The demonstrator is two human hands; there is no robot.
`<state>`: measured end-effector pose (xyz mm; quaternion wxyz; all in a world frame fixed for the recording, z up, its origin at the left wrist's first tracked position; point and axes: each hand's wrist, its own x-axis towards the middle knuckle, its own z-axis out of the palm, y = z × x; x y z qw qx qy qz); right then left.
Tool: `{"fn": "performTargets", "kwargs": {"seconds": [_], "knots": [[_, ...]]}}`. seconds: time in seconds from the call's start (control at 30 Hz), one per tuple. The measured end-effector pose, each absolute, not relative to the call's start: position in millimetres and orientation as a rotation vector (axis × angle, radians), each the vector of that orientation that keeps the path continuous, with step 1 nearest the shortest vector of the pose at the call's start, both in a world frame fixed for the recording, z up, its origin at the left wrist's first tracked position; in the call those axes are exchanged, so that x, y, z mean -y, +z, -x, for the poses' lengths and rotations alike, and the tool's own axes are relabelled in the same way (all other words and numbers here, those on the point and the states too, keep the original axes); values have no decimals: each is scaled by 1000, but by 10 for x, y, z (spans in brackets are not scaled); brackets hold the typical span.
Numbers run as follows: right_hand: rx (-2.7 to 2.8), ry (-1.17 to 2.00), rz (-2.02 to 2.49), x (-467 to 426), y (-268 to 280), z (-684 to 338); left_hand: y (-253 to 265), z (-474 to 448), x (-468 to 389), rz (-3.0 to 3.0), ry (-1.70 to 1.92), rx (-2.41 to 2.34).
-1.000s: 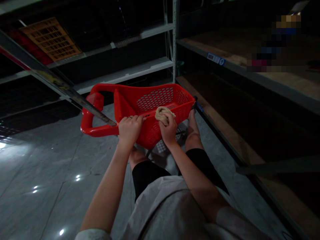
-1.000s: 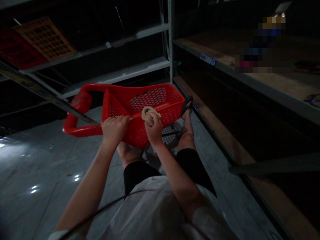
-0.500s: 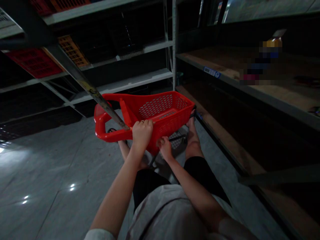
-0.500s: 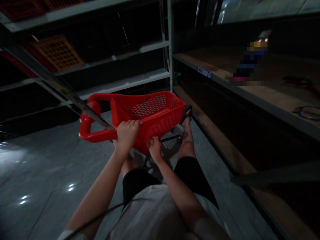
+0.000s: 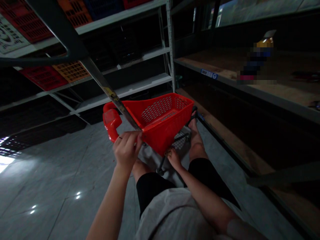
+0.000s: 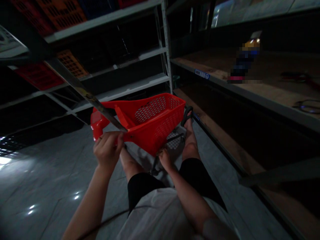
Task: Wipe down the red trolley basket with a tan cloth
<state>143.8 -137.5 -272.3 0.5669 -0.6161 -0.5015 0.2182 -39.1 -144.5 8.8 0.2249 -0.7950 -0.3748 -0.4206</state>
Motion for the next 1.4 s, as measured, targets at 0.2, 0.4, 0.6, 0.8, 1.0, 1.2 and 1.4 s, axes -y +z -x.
{"fn": "performTargets", "kwargs": {"seconds": [0.2,0.4,0.6,0.8,1.0,1.2,1.4], "knots": [[1043,403,1375,1172,-2024,-1246,157,642,1257,2182,-890,1400],[1329,277,959,1314,-803,-827,72,564,1154,2032,-832,1319],[1577,74,1103,1136,-959,-1082,30,554,1172,2067,-839,1221],[1600,31,1425,389,-1324,-2126,-13,546,1091,2044,-927,1269],[1539,52,1317,-41,-1246,-2530,-16,375,997,2042,-984,1390],[1490,180,997,521,-975,-1563,-34,227,958,1936,-995,1431],[1588,198,974,1016,-666,-1097,-54,368,1004,1895,-902,1380]]}}
